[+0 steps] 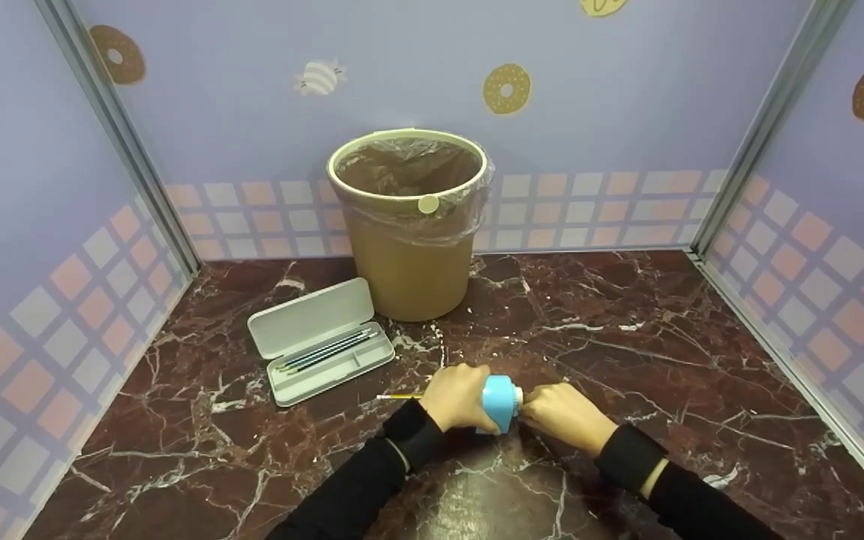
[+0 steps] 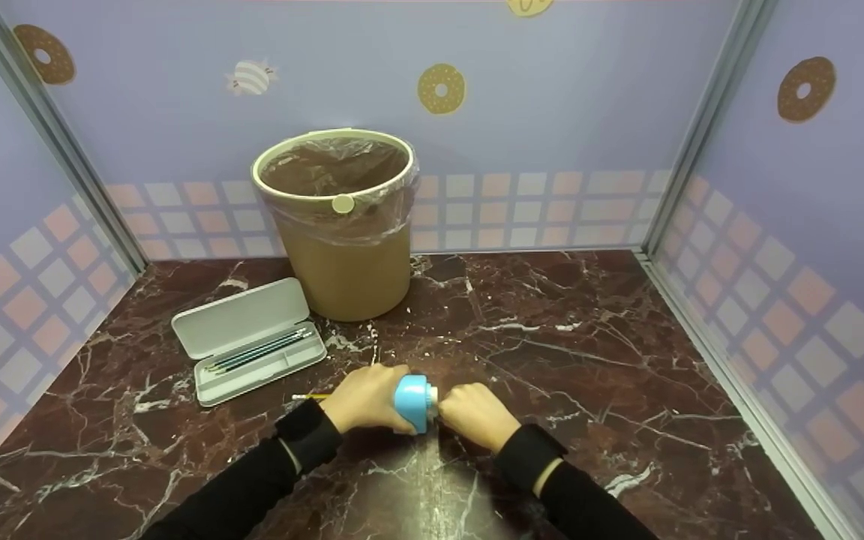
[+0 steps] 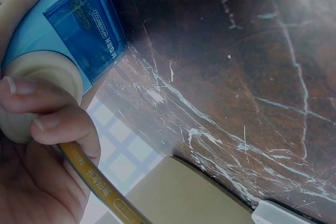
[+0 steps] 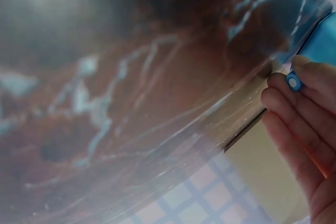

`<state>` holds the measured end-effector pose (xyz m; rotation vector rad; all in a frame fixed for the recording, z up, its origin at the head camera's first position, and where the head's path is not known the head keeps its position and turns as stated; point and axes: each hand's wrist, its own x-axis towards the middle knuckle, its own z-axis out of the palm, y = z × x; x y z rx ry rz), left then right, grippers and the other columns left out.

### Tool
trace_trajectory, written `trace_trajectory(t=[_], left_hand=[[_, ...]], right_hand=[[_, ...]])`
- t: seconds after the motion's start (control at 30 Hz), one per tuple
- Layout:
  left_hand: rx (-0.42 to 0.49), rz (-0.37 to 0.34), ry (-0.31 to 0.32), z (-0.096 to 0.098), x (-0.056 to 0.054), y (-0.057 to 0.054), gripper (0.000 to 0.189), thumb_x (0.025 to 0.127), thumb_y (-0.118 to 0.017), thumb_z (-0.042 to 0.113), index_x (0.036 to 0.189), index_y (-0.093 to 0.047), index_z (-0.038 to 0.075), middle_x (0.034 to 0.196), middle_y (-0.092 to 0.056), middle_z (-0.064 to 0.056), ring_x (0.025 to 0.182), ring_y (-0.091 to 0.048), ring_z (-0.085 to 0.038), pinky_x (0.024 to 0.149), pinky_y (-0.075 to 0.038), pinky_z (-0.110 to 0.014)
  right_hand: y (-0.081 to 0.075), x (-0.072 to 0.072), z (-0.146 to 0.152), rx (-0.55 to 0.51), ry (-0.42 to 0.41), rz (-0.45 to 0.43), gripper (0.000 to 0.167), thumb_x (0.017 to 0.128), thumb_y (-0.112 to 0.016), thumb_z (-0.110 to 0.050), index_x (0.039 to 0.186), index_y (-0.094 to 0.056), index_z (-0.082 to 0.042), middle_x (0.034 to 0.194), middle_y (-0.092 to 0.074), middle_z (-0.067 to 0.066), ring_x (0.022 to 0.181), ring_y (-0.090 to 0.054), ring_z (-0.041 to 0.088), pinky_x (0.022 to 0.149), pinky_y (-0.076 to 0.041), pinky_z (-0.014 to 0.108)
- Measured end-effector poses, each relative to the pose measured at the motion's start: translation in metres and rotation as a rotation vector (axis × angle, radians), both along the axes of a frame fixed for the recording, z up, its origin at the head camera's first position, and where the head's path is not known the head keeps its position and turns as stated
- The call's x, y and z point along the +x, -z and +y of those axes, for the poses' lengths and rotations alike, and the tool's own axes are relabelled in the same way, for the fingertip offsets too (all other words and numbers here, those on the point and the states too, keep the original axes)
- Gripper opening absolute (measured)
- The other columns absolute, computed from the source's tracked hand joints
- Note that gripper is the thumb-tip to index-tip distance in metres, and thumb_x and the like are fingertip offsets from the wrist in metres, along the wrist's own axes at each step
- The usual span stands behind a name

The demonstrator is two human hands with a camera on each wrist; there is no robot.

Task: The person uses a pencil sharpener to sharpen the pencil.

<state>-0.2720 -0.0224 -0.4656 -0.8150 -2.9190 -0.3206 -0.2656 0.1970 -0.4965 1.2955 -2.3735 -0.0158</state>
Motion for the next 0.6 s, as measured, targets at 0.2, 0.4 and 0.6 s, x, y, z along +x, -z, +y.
trace_trajectory(t=[0.2,0.4,0.6], left_hand=[[-0.001,0.012,-0.011,0.0,0.001,0.001,0.064,0.056,-0.095,0.05,0.1,-0.067,0.012,0.088,-0.075,-0.003,0.077,-0.071,-0.02,0.067,-0.057,-0.035],[0.006,0.019,-0.014,0.001,0.001,0.001,0.062,0.056,-0.095,0.048,0.099,-0.068,0.012,0.088,-0.075,-0.003,0.077,-0.071,-0.019,0.066,-0.057,-0.035],[0.001,0.012,-0.017,0.001,0.001,0.0,0.062,0.055,-0.095,0.048,0.098,-0.068,0.012,0.088,-0.075,-0.003,0.076,-0.07,-0.018,0.066,-0.056,-0.034]], right_hand=[[0.002,0.007,0.001,0.0,-0.035,0.072,0.021,0.079,-0.083,-0.013,0.07,-0.064,-0.015,0.065,-0.065,-0.005,0.057,-0.059,0.009,0.05,-0.047,0.025],[0.0,0.016,0.002,-0.004,-0.052,0.091,0.021,0.08,-0.084,-0.016,0.071,-0.065,-0.017,0.066,-0.064,-0.007,0.059,-0.059,0.006,0.05,-0.043,0.023],[-0.005,0.022,0.004,0.008,-0.059,0.075,0.018,0.081,-0.083,-0.015,0.072,-0.068,-0.016,0.068,-0.067,-0.008,0.06,-0.059,0.007,0.05,-0.044,0.022]])
